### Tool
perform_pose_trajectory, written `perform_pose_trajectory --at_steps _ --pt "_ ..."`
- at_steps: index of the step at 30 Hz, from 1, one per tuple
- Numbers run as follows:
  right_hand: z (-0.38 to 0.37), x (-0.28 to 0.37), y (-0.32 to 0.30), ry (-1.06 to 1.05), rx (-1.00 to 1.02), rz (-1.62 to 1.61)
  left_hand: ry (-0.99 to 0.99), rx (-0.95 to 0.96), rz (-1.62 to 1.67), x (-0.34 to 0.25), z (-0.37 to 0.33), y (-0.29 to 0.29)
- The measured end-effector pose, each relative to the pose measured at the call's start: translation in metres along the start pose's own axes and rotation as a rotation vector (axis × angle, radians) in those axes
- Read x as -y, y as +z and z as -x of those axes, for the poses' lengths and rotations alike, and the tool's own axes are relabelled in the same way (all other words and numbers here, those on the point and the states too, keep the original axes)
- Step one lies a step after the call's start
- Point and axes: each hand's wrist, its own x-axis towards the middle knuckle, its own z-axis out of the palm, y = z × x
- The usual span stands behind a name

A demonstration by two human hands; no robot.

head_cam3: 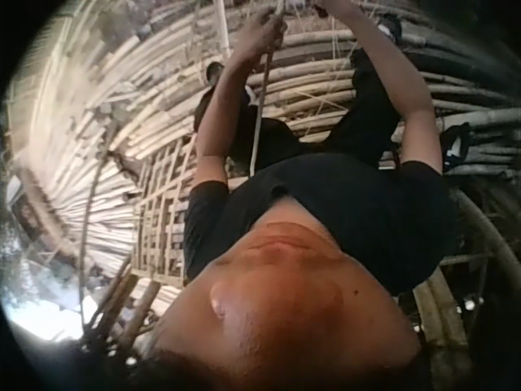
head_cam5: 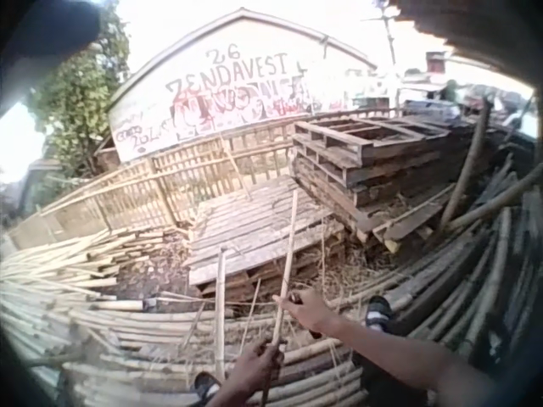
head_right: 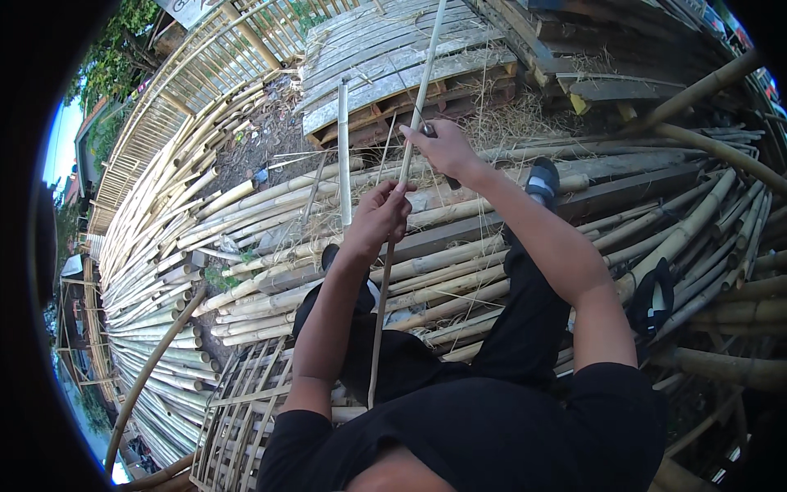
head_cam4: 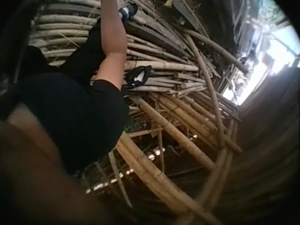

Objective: The person shaves thin strips of bamboo using a knife while sitting on a pile of bamboo poles.

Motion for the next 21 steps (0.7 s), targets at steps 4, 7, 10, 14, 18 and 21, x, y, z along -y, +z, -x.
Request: perform_pose_trajectory --at_steps 4,7,10,14,18,21 --pt "0.003 -0.004 0.004 -0.307 -0.147 0.47 -0.033 -0.155 0.06 -0.001 -0.005 0.001" --pt "0.013 -0.005 0.006 -0.363 -0.039 0.599 0.04 -0.174 0.123 -0.001 -0.006 -0.006" --pt "0.018 -0.01 0.004 -0.454 0.042 0.719 0.097 -0.162 0.142 0.0 -0.004 -0.008" --pt "0.019 -0.018 0.006 -0.55 0.109 0.78 0.096 -0.193 0.131 -0.002 -0.003 -0.005" --pt "0.017 -0.018 0.009 -0.603 0.117 0.822 0.109 -0.163 0.18 -0.008 0.004 -0.007" --pt "0.013 -0.021 0.001 -0.695 0.077 0.876 0.089 -0.113 0.237 -0.01 0.008 -0.004"
